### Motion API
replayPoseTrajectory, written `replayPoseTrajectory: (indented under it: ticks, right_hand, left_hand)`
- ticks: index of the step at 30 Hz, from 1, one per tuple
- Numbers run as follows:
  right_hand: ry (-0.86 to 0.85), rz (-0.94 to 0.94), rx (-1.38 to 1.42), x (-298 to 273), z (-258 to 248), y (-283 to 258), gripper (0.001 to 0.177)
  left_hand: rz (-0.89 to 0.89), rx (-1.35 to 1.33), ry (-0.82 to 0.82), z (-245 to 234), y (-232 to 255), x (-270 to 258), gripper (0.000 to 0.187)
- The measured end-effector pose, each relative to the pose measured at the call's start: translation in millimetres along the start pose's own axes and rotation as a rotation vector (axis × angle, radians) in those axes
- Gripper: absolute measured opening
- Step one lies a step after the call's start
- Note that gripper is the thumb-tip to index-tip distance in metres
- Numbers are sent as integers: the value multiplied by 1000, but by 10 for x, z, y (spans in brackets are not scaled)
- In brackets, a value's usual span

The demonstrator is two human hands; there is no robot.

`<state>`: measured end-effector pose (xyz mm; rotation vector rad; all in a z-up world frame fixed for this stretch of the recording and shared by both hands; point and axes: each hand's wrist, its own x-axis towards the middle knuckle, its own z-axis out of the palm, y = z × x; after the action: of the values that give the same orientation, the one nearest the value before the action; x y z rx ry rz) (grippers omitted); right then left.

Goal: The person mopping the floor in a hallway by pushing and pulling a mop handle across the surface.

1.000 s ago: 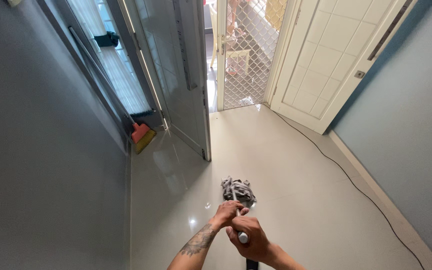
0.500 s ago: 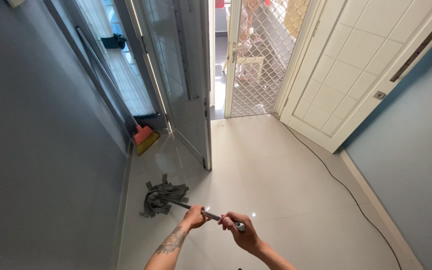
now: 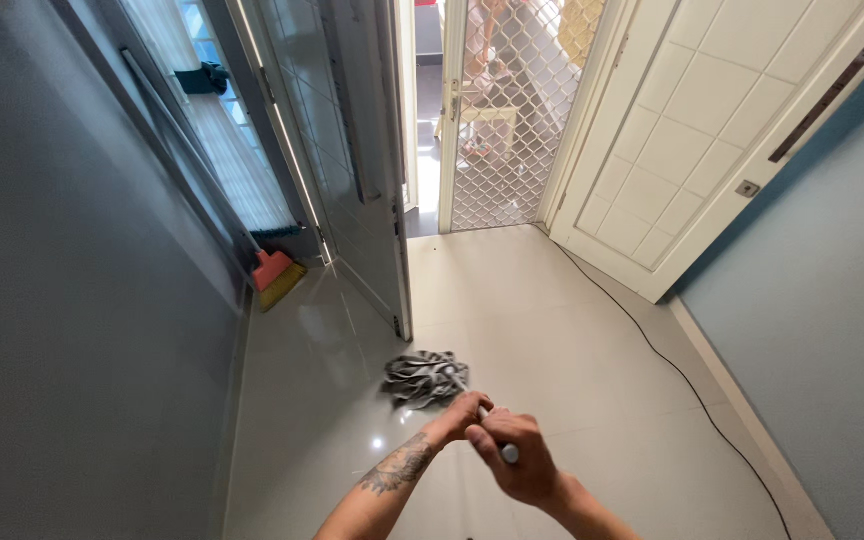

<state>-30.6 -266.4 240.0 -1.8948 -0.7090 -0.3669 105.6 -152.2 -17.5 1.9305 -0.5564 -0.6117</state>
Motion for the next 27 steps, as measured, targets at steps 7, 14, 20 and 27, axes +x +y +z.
replayPoseTrajectory:
  ticks: [7,14,20,27]
  right_hand:
    - [-151,-36,81,140,842,-71,45]
    - [-206,239,391,336,1336,-2,39]
    - [-195,371,338,138,1774,208,41]
    - [11,417,130,207,1147,-61,42]
  left_hand:
    - [274,176,325,-502,-287,-657,28]
    - [-263,340,319,-1400,-521,-1668,43]
    - [-332,415,361,-1522,-1007,-1997,39]
    - [-116,237,294,-1071,-720,-1237,22]
